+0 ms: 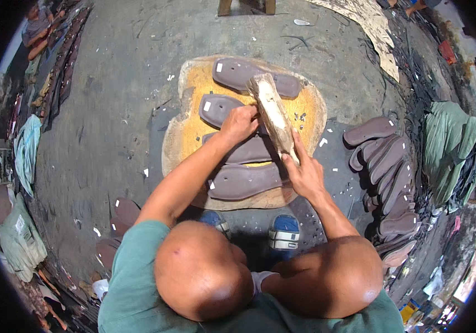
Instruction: The person sits on the ground and uses a wooden mallet to strike a metal punch placed on gray shoe soles. They repeatedly position the punch and strike it to shape or mark the soles, then move the finished soles aside and continue with the next ones.
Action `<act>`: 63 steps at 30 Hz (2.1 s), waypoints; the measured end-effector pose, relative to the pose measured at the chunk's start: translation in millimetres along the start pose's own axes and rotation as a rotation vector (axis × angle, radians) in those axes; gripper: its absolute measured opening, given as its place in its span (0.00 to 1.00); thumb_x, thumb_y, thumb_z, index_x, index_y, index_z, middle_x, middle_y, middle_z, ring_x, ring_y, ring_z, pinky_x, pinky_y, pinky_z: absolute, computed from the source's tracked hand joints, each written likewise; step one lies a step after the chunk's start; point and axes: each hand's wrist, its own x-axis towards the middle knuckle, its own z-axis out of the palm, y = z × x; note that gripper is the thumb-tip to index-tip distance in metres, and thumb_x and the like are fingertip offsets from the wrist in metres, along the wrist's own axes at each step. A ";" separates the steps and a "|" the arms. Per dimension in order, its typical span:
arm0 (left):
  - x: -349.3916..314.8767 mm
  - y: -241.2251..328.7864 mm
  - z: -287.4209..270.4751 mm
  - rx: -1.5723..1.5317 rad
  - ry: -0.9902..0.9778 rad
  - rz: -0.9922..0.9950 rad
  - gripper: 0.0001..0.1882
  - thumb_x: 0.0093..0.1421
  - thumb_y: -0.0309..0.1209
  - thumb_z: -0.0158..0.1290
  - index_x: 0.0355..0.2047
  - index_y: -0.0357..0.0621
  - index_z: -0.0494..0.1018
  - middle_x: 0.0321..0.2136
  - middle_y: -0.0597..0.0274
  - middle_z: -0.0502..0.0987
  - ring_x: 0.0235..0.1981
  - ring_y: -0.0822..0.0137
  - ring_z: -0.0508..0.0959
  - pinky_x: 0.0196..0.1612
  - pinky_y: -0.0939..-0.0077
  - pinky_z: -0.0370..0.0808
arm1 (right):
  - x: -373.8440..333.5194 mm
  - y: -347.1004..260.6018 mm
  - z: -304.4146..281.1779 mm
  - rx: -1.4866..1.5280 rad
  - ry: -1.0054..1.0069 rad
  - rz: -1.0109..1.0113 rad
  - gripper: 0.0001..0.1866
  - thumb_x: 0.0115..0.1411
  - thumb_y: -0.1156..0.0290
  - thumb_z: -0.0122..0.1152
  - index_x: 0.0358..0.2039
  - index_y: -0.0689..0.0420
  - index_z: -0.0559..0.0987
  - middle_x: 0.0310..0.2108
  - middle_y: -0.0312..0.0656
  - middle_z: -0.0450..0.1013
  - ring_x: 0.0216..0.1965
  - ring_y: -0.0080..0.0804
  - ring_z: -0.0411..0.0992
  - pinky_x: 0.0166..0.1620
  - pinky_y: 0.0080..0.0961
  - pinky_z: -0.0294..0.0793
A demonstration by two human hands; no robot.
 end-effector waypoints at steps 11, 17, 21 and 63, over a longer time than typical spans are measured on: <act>19.8 28.9 0.7 -0.332 0.043 -0.358 0.14 0.63 0.37 0.60 0.39 0.39 0.78 0.30 0.57 0.81 0.32 0.66 0.80 0.35 0.66 0.75 | -54.8 47.5 5.2 -0.091 0.037 0.181 0.37 0.67 0.52 0.51 0.74 0.41 0.52 0.34 0.60 0.80 0.34 0.64 0.78 0.39 0.50 0.78; 3.2 22.1 -1.9 -0.807 -0.035 -0.420 0.13 0.67 0.39 0.57 0.41 0.41 0.79 0.39 0.62 0.81 0.40 0.73 0.80 0.46 0.75 0.80 | -55.4 53.1 4.5 0.077 0.145 0.150 0.37 0.67 0.54 0.52 0.74 0.41 0.52 0.41 0.60 0.79 0.40 0.64 0.78 0.44 0.50 0.77; -2.4 25.4 2.2 -0.421 0.028 -0.260 0.14 0.64 0.37 0.60 0.34 0.36 0.78 0.22 0.56 0.79 0.21 0.72 0.74 0.27 0.72 0.70 | -50.2 42.3 2.0 0.306 0.291 0.010 0.37 0.67 0.59 0.53 0.74 0.45 0.53 0.53 0.60 0.75 0.51 0.62 0.75 0.53 0.46 0.76; 15.4 32.0 -12.7 -1.227 0.448 -0.549 0.14 0.68 0.37 0.57 0.37 0.36 0.77 0.35 0.61 0.81 0.34 0.75 0.79 0.42 0.79 0.80 | -53.0 45.3 4.2 -0.183 0.042 0.118 0.38 0.66 0.52 0.54 0.74 0.39 0.53 0.37 0.58 0.81 0.37 0.60 0.79 0.38 0.50 0.77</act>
